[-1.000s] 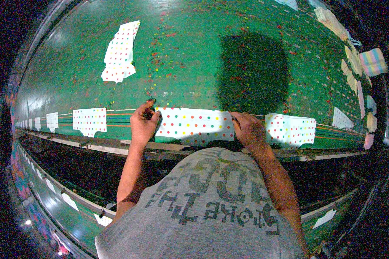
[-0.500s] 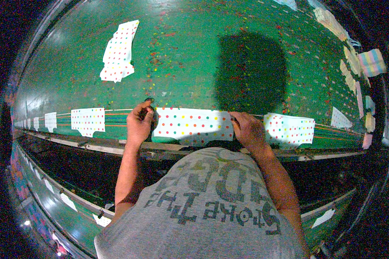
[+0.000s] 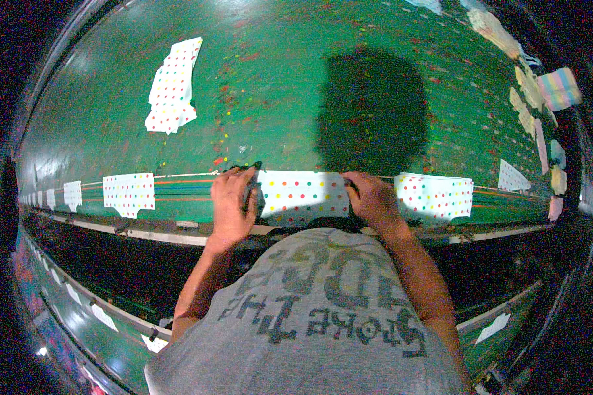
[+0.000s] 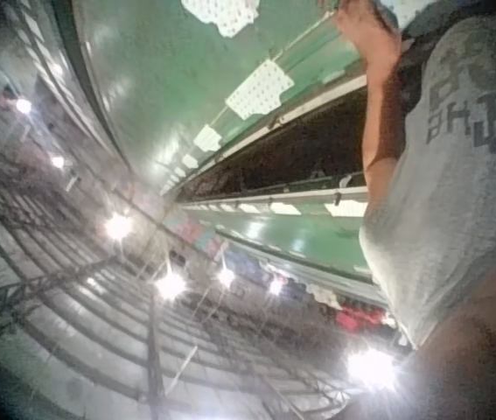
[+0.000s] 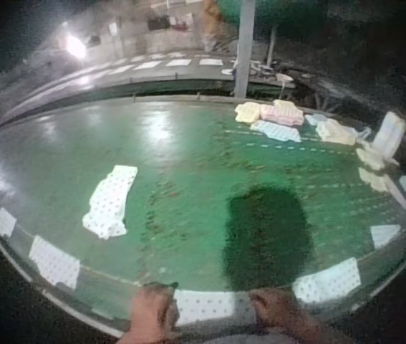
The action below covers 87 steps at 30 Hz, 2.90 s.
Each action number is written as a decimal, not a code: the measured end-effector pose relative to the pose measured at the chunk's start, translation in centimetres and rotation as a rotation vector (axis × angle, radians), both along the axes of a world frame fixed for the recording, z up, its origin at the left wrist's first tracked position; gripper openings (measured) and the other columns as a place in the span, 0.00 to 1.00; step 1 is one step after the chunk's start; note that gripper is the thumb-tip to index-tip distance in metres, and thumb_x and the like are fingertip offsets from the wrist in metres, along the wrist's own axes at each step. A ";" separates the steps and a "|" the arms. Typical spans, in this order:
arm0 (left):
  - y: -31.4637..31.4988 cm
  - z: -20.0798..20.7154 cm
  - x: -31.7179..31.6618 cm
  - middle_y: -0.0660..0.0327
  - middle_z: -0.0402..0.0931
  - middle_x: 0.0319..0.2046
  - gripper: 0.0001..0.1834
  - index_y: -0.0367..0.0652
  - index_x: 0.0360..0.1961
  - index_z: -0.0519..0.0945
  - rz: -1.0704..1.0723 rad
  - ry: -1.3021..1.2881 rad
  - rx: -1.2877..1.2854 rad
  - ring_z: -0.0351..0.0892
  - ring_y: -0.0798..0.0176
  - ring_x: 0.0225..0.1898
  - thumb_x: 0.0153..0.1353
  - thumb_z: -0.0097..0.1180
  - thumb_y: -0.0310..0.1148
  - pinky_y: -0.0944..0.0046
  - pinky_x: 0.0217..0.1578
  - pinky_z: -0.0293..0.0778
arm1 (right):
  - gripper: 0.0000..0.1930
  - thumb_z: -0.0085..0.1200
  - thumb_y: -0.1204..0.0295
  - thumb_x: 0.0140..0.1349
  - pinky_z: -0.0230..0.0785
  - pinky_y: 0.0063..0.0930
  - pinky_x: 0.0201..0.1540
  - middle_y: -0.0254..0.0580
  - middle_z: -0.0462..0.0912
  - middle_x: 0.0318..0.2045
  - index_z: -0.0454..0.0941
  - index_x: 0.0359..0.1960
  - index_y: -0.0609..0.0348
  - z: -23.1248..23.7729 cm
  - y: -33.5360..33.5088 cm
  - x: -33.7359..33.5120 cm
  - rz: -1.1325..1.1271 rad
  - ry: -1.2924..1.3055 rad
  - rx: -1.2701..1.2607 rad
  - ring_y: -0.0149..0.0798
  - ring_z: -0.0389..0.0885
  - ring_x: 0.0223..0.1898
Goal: The person repeatedly picks up white fabric pieces with colorful polka dots and places them onto a green conveyor belt, aligning them with thin rods. The person handles the fabric pieces one at a time, adjusting their position before moving to the next piece.
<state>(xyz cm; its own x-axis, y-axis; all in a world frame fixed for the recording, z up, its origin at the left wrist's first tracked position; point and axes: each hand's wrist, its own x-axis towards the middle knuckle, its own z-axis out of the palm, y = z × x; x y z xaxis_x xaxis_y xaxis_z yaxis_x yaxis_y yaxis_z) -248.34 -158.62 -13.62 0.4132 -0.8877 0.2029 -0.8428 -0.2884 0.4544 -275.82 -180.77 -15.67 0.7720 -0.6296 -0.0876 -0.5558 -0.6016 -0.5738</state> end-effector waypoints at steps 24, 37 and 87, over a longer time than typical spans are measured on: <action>1.2 1.2 -1.4 0.48 0.84 0.57 0.20 0.41 0.59 0.85 -0.030 0.043 -0.193 0.78 0.38 0.67 0.65 0.65 0.26 0.34 0.75 0.60 | 0.13 0.67 0.70 0.67 0.84 0.38 0.50 0.47 0.94 0.42 0.90 0.50 0.62 -0.4 -0.7 -1.2 -0.252 -0.160 0.367 0.39 0.92 0.43; -2.4 2.7 -8.8 0.49 0.85 0.40 0.13 0.38 0.55 0.89 -0.107 0.184 -0.245 0.83 0.42 0.50 0.72 0.61 0.24 0.38 0.68 0.72 | 0.13 0.63 0.69 0.67 0.81 0.50 0.59 0.54 0.89 0.50 0.89 0.51 0.57 -0.1 -7.6 -17.5 -0.455 0.065 -0.250 0.59 0.87 0.53; -26.2 0.6 -33.9 0.45 0.90 0.48 0.14 0.42 0.52 0.91 -0.430 0.317 0.144 0.87 0.38 0.56 0.67 0.69 0.30 0.39 0.63 0.77 | 0.08 0.71 0.79 0.67 0.79 0.29 0.44 0.37 0.86 0.38 0.82 0.42 0.60 5.2 -20.1 -39.1 -0.016 -0.357 0.447 0.30 0.84 0.39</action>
